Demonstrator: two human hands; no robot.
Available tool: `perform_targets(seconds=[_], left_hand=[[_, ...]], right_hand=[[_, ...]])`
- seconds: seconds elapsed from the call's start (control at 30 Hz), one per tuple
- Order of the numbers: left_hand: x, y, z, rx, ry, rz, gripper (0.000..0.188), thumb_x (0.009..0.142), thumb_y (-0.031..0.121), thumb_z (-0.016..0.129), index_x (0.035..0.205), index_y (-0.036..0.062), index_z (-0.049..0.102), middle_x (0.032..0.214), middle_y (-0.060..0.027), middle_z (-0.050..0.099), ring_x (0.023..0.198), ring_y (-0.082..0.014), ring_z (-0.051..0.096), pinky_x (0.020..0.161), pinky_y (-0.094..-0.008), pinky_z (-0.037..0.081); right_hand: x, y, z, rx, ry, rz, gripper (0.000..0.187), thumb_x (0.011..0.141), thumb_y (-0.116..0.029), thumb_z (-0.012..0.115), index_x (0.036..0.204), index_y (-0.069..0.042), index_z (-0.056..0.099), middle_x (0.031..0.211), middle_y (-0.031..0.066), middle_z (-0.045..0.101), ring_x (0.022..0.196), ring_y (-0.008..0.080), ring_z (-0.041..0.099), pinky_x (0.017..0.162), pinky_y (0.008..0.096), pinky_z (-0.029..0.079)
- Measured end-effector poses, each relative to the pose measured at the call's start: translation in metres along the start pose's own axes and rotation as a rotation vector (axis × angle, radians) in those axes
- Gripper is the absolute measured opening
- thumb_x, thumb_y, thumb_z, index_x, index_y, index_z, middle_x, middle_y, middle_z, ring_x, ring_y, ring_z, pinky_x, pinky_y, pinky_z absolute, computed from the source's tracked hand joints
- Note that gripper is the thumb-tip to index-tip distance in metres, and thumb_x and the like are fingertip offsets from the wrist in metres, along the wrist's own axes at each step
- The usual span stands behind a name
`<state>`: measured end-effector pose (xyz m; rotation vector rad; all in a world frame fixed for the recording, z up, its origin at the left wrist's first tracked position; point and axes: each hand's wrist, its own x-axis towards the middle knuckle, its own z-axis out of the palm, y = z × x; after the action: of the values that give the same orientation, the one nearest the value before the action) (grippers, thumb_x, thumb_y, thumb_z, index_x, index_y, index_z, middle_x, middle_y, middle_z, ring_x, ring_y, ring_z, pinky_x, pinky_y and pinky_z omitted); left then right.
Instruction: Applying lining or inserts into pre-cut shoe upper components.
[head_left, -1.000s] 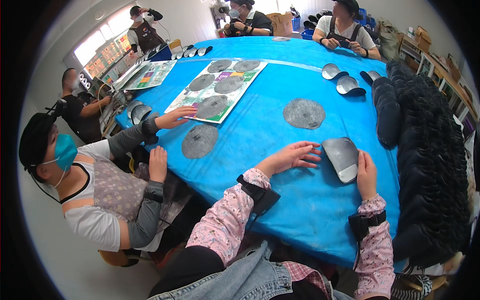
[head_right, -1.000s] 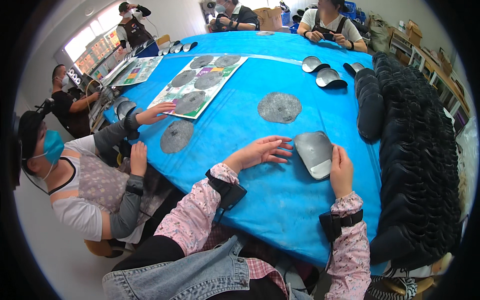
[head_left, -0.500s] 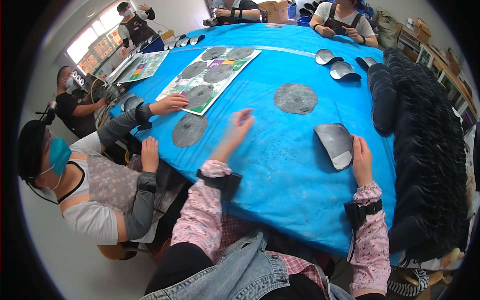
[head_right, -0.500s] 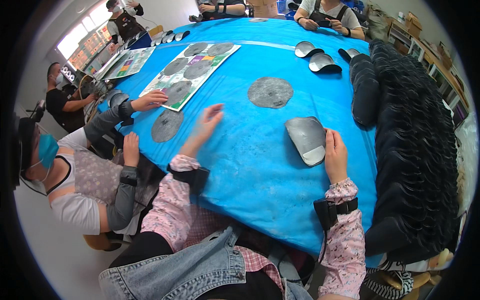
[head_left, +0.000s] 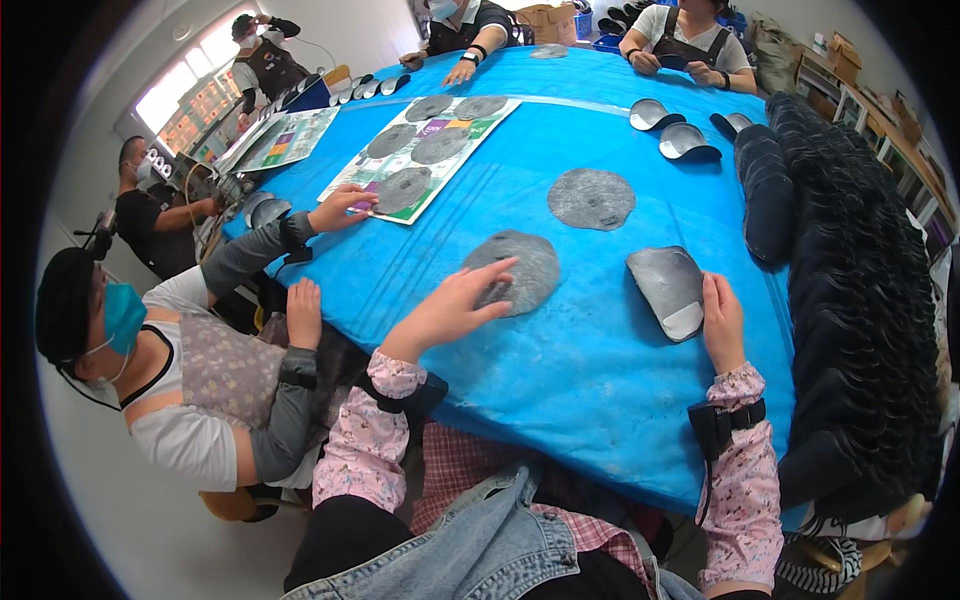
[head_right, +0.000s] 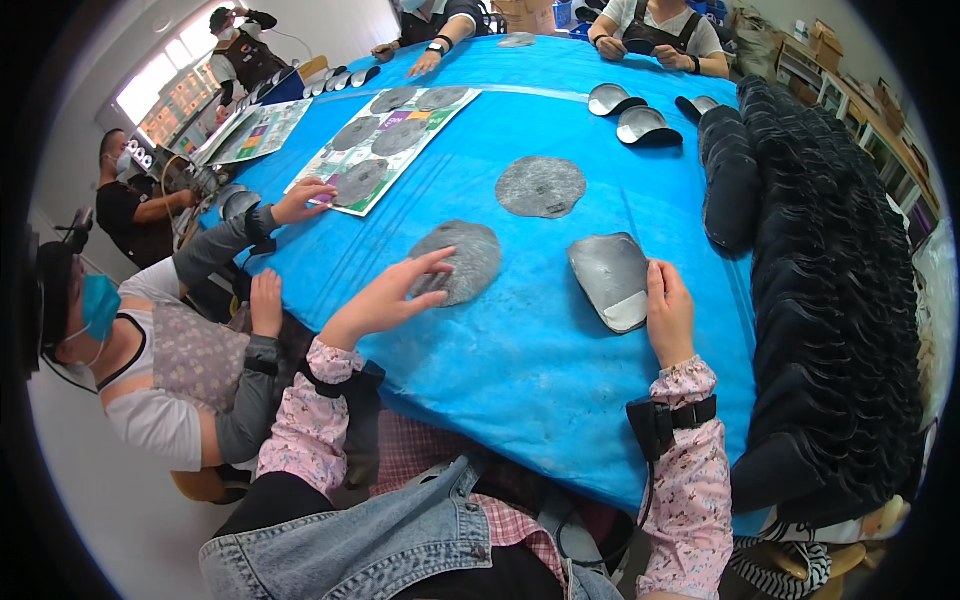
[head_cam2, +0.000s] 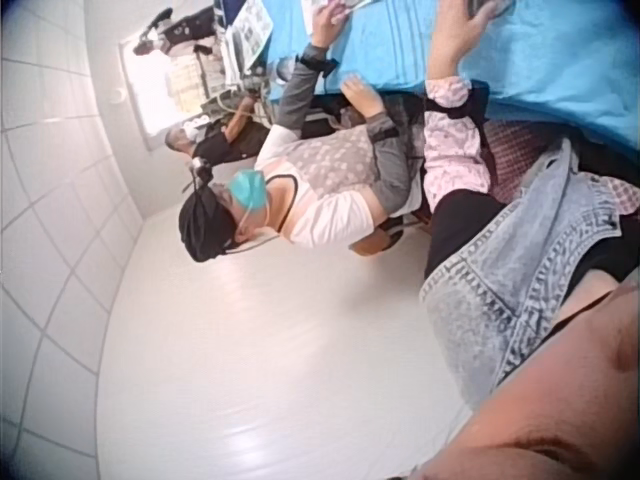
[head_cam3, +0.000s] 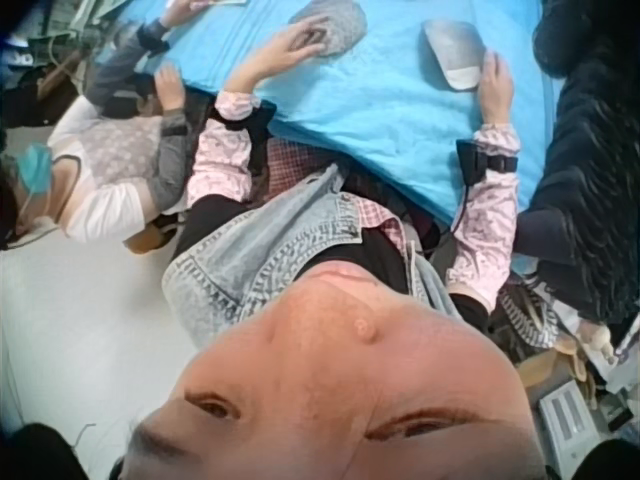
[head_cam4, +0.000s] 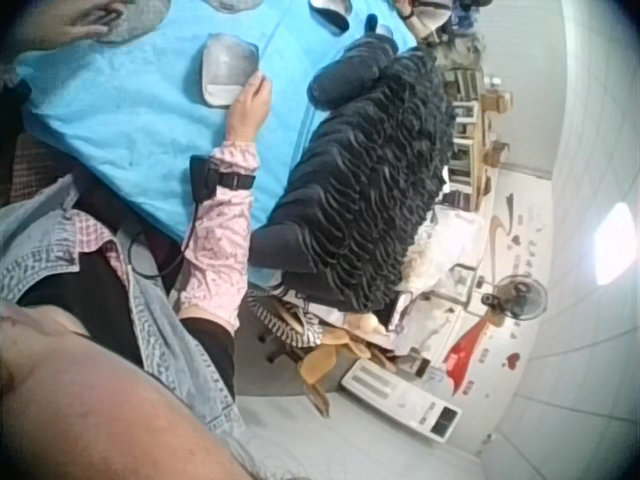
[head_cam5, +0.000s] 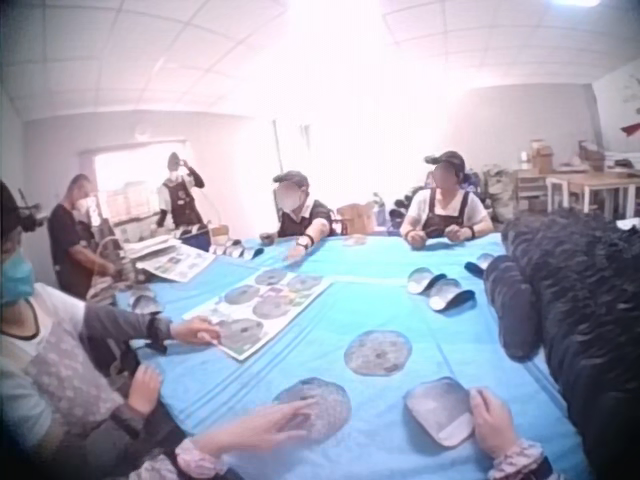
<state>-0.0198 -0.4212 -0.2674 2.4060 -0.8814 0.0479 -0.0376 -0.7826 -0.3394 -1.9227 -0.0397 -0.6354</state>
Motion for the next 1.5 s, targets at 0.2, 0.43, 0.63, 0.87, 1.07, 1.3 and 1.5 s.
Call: perform_targets(seconds=[0.2,0.43,0.63,0.87,1.07,1.3,1.5], left_hand=[[0.072,-0.064,-0.042,-0.446,0.057,-0.365,0.042,0.081,0.018,0.060,0.120,0.0078,0.047,0.092,-0.0114,0.055,0.079,-0.0203,0.062,0.069,-0.0321,0.050],[0.055,-0.235,-0.115,0.734,0.311,-0.374,0.055,0.074,0.031,0.066,0.116,0.0008,0.048,0.102,-0.0207,0.057,0.098,-0.0374,0.055,0.086,-0.0417,0.042],[0.095,-0.182,-0.071,0.653,0.060,-0.732,0.055,0.072,0.038,0.064,0.112,0.0029,0.051,0.109,-0.0183,0.058,0.098,-0.0321,0.057,0.083,-0.0409,0.044],[0.140,-0.154,-0.069,0.497,0.326,-0.454,0.055,0.074,0.036,0.063,0.117,0.0062,0.047,0.103,-0.0150,0.060,0.095,-0.0318,0.058,0.079,-0.0410,0.044],[0.193,-0.124,-0.026,0.744,-0.007,-0.282,0.082,0.067,0.032,0.070,0.135,0.0166,0.029,0.129,-0.0123,0.043,0.115,-0.0302,0.044,0.091,-0.0514,0.033],[0.191,-0.092,-0.011,0.604,-0.101,-0.095,0.069,0.066,0.009,0.059,0.131,0.0218,0.038,0.123,-0.0122,0.042,0.117,-0.0316,0.038,0.094,-0.0479,0.030],[0.131,-0.036,-0.014,0.358,-0.369,-0.051,0.058,0.070,0.026,0.068,0.123,0.0128,0.047,0.103,-0.0148,0.053,0.099,-0.0274,0.053,0.085,-0.0347,0.042]], right_hand=[[-0.001,0.001,-0.008,-0.049,0.031,0.028,0.030,0.093,-0.027,0.044,0.098,0.000,0.057,0.077,0.0097,0.060,0.071,0.0162,0.056,0.064,0.0274,0.043],[-0.002,-0.015,0.006,-0.007,-0.046,0.067,0.029,0.092,-0.027,0.044,0.095,-0.002,0.058,0.072,0.0104,0.058,0.065,0.0184,0.056,0.058,0.0302,0.042],[-0.001,0.003,-0.011,-0.106,0.006,0.119,0.028,0.091,-0.027,0.044,0.095,-0.004,0.059,0.074,0.0135,0.060,0.066,0.0247,0.058,0.058,0.0326,0.043],[0.000,-0.004,-0.001,-0.115,-0.012,0.106,0.029,0.091,-0.029,0.044,0.094,-0.004,0.059,0.072,0.0135,0.060,0.065,0.0259,0.058,0.057,0.0339,0.042],[0.000,-0.008,0.001,-0.098,-0.027,0.118,0.029,0.091,-0.029,0.045,0.092,-0.004,0.059,0.073,0.0138,0.060,0.065,0.0277,0.058,0.057,0.0347,0.043],[-0.002,-0.011,-0.001,-0.123,-0.026,0.128,0.030,0.090,-0.030,0.045,0.092,-0.004,0.059,0.074,0.0143,0.060,0.066,0.0282,0.058,0.057,0.0353,0.043],[-0.002,-0.006,-0.004,-0.083,-0.026,0.123,0.031,0.090,-0.031,0.045,0.093,-0.003,0.058,0.075,0.0147,0.060,0.069,0.0276,0.059,0.059,0.0345,0.043]])
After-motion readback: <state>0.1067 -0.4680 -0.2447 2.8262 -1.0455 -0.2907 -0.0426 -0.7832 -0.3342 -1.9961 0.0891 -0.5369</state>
